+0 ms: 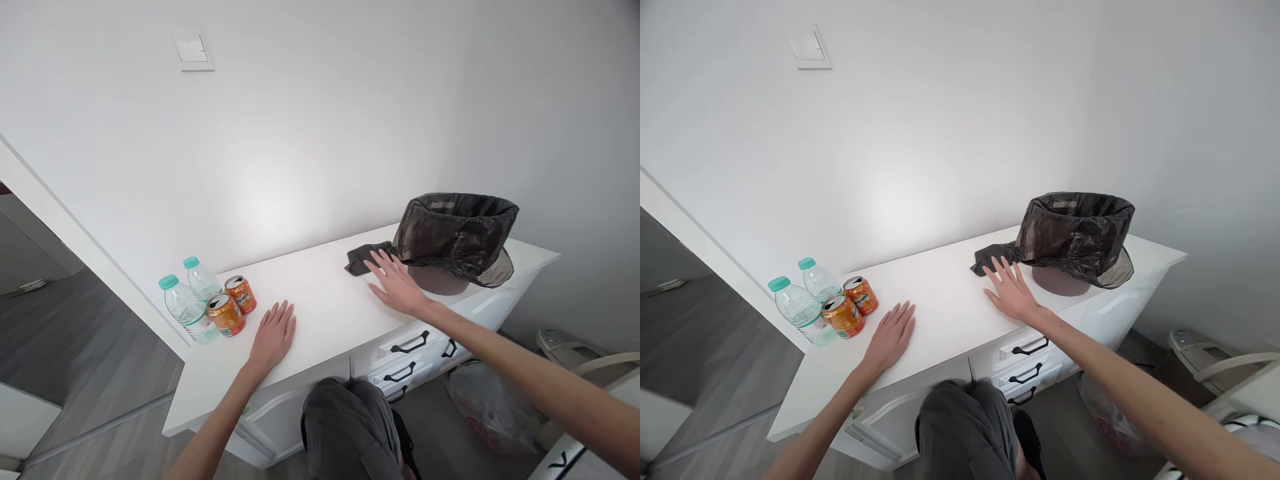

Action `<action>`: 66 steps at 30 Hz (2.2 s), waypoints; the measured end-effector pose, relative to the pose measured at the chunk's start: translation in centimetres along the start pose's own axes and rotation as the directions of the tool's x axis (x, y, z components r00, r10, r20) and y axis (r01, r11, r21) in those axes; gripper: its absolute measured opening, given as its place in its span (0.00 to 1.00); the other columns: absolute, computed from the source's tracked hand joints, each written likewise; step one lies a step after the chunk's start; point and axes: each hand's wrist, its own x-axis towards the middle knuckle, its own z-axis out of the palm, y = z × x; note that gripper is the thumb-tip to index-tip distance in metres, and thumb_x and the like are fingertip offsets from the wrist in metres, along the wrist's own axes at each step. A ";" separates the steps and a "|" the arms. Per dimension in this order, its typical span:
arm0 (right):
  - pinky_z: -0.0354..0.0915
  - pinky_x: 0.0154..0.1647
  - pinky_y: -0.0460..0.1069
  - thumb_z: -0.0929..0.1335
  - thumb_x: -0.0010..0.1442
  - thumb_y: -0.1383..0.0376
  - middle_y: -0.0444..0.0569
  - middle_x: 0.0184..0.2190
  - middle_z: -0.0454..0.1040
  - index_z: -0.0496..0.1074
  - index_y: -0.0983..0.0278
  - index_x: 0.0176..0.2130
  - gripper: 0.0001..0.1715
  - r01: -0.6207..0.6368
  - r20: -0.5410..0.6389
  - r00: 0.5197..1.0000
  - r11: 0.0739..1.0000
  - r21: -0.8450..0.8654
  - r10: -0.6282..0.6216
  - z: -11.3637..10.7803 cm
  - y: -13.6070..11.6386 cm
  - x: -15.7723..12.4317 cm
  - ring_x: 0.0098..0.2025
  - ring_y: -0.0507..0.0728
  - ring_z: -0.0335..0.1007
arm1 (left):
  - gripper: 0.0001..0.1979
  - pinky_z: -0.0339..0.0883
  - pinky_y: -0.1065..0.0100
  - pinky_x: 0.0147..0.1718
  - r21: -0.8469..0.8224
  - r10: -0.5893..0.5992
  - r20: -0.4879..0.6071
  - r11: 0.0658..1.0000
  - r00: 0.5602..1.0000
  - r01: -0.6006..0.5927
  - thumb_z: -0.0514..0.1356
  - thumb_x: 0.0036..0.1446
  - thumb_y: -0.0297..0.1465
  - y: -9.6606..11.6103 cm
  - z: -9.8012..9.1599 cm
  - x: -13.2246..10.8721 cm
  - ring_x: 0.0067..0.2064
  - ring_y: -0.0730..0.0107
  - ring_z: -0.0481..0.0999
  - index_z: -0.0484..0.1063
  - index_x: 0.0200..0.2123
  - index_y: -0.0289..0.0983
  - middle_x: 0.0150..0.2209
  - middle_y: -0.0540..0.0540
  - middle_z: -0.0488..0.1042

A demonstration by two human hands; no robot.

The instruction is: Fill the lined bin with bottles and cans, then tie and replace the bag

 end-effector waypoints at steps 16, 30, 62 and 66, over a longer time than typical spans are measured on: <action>0.70 0.51 0.65 0.64 0.67 0.43 0.62 0.55 0.79 0.74 0.62 0.63 0.37 -0.441 -0.028 0.895 0.872 -0.214 0.445 -16.3 11.5 0.2 0.56 0.75 0.74 | 0.29 0.53 0.43 0.72 -0.008 -0.064 -0.058 0.998 0.996 0.063 0.43 0.74 0.40 1.5 0.0 -1.7 0.75 0.48 0.56 0.65 0.70 0.37 0.73 0.39 0.61; 0.68 0.40 0.54 0.64 0.68 0.40 0.53 0.45 0.85 0.76 0.58 0.62 0.36 -0.020 -0.090 0.996 0.984 -0.178 0.004 -18.2 3.0 0.9 0.48 0.67 0.79 | 0.27 0.54 0.44 0.71 -0.008 -0.073 -0.072 0.997 0.995 0.073 0.44 0.73 0.38 1.5 0.2 -2.2 0.75 0.49 0.59 0.67 0.69 0.38 0.73 0.39 0.62; 0.72 0.45 0.56 0.65 0.70 0.44 0.54 0.51 0.80 0.75 0.57 0.54 0.25 0.398 -0.431 0.877 0.822 0.407 -0.212 -16.6 -9.2 0.9 0.53 0.66 0.76 | 0.17 0.59 0.45 0.69 0.045 0.002 -0.166 0.999 0.986 0.005 0.47 0.73 0.32 1.6 0.6 -2.1 0.67 0.51 0.70 0.76 0.48 0.37 0.55 0.37 0.79; 0.72 0.38 0.55 0.62 0.71 0.44 0.56 0.44 0.80 0.71 0.60 0.50 0.25 0.069 -0.442 0.857 0.790 0.609 0.265 -12.1 -4.3 -1.1 0.42 0.63 0.78 | 0.19 0.60 0.45 0.68 0.045 0.053 -0.149 0.998 0.987 -0.047 0.47 0.73 0.33 1.3 0.7 -2.9 0.68 0.51 0.69 0.73 0.57 0.37 0.61 0.38 0.76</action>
